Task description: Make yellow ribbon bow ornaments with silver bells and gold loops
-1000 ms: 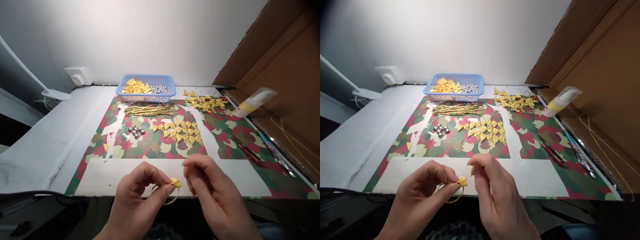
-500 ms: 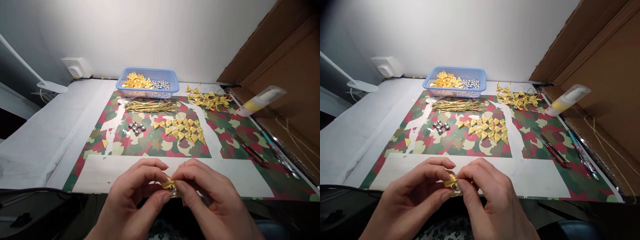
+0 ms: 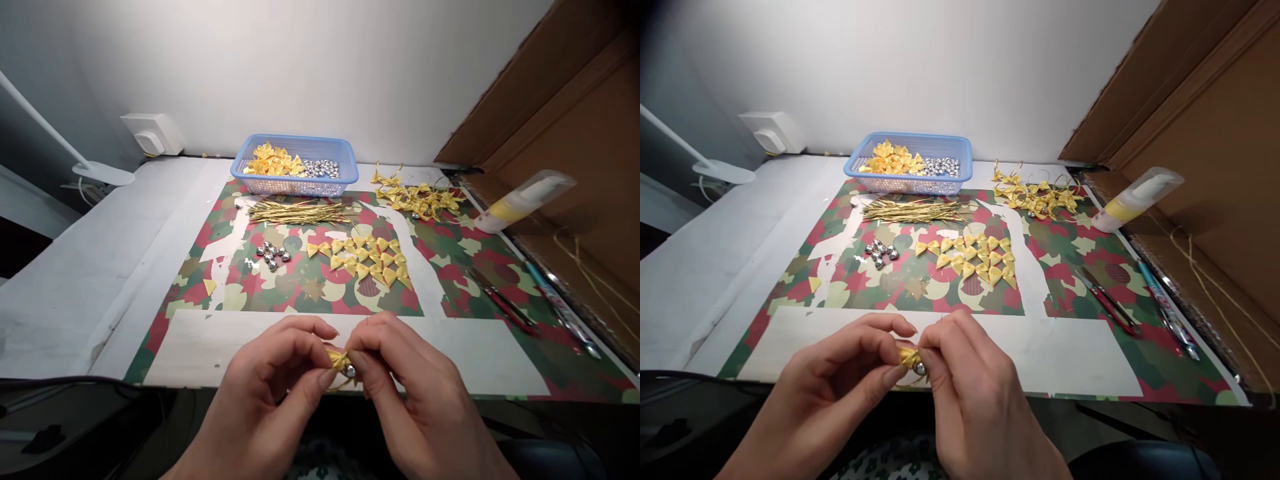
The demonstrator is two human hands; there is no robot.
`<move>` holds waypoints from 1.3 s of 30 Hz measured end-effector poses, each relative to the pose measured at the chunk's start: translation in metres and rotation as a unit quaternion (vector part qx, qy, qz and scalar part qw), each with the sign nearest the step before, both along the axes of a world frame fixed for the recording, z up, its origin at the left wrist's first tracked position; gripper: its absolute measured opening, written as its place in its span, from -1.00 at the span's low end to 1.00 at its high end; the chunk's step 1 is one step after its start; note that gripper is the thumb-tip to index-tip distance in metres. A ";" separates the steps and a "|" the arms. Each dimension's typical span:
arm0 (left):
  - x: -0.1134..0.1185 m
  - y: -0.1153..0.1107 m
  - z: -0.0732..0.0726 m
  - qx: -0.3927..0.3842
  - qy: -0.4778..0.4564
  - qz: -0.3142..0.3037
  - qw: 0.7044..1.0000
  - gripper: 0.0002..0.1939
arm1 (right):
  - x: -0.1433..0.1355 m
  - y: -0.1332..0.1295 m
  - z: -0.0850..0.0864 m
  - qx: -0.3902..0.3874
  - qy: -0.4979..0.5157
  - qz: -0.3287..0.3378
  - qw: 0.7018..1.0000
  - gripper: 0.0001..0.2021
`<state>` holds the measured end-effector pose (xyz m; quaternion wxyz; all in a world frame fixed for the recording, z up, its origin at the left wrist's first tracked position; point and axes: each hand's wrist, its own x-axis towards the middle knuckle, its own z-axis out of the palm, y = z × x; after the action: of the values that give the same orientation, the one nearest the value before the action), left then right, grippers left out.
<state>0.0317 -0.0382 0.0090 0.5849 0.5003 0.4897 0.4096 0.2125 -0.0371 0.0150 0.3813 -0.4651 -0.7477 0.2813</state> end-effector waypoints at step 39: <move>0.000 0.022 -0.005 -0.134 -0.122 -0.095 0.979 -0.87 | -0.009 -0.005 -0.007 0.053 -0.026 -0.026 0.998 -0.78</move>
<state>0.0321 -0.0160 0.0039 0.7384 0.4079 0.4150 0.3408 0.2037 -0.0419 0.0080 0.3927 -0.4709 -0.7590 0.2188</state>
